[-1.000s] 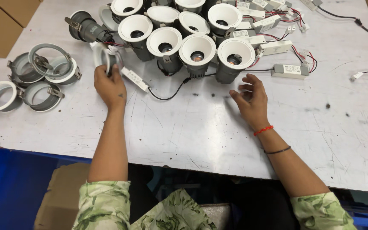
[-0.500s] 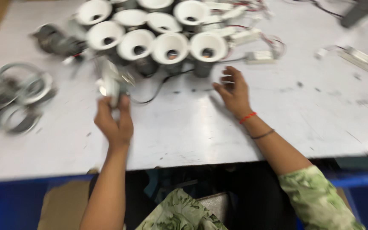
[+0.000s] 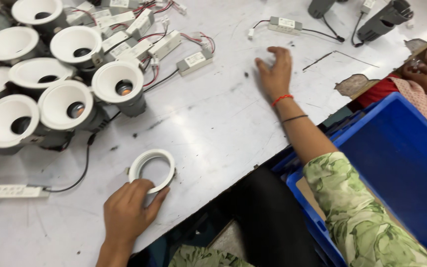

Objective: The person assembles recessed light fixtures by hand. They pick up metal rings from a blue bin, attach them to the light housing, and connect the power driver to the fixture. The person repeats this process for multiple units, placing completed fixtures on the table.

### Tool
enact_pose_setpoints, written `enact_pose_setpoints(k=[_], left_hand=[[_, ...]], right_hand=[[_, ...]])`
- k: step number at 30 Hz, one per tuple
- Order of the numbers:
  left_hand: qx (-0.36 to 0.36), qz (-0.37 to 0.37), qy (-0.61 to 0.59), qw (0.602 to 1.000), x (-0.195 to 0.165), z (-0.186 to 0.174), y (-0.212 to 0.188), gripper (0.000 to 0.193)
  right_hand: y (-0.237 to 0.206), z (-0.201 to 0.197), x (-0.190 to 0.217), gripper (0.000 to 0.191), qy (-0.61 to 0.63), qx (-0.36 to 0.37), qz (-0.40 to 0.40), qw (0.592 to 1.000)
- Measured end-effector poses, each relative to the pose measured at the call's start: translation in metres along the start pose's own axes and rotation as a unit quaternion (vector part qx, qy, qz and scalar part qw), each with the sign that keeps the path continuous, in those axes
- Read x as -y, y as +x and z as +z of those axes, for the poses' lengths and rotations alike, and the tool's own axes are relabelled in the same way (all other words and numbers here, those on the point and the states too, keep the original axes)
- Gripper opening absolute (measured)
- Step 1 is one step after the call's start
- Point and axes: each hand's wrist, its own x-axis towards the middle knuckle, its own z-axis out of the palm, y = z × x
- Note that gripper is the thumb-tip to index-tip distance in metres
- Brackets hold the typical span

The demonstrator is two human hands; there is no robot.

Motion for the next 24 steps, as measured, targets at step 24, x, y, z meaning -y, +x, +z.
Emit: enact_pose_setpoints(k=[24], left_hand=[[-0.016, -0.137, 0.008, 0.990, 0.025, 0.010, 0.008, 0.041]], right_hand=[[0.036, -0.041, 0.003, 0.039, -0.174, 0.073, -0.139, 0.972]])
